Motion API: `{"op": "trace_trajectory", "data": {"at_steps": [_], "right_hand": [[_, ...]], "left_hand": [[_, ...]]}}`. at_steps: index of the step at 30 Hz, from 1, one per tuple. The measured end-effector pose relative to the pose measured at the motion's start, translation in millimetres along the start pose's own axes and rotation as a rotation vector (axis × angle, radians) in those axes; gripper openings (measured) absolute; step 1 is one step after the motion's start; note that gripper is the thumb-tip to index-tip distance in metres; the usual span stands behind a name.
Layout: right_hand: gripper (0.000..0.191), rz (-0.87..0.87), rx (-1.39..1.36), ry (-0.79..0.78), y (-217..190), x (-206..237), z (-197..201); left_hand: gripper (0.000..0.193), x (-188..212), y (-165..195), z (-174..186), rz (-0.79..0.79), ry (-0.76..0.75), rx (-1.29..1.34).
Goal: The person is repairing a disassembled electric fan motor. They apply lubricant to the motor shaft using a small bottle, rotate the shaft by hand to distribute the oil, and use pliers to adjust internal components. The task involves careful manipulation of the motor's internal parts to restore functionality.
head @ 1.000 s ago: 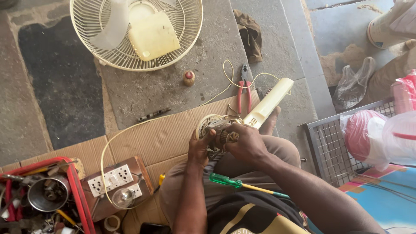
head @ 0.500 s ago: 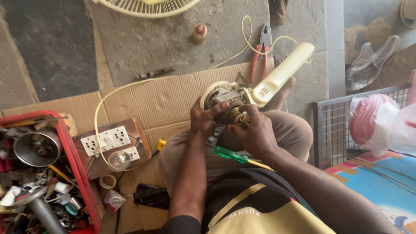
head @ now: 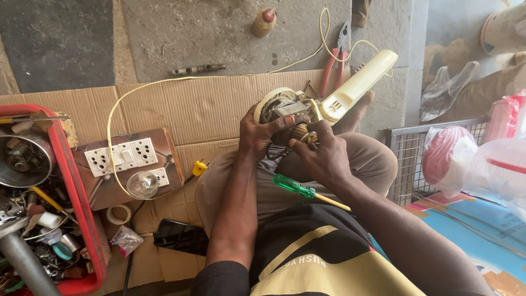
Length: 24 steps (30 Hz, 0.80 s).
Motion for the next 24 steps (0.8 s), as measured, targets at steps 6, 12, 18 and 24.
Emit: {"op": "trace_trajectory", "data": {"at_steps": [6, 12, 18, 24], "right_hand": [[0.052, -0.106, 0.089, -0.046, -5, -14, 2], [0.052, -0.077, 0.069, -0.035, -6, -16, -1], [0.052, -0.131, 0.051, -0.055, -5, -22, -1], [0.054, -0.1, 0.021, -0.091, -9, -26, 3]], "left_hand": [[0.055, -3, -1, 3, 0.029, 0.03, -0.014], [0.056, -4, -4, 6, 0.019, 0.006, 0.034], [0.055, -7, -7, 8, 0.035, 0.05, 0.026], [0.055, -8, -8, 7, 0.049, 0.053, 0.041]]}}
Point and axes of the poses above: each hand's wrist, its own x-axis away from the middle knuckle, its own z-axis out of the back of the hand, y = z × x, the point moved 4 cm from there along -x, towards the middle knuckle, and after that the axes turned 9 degrees about -x, right-handed, at the moved point
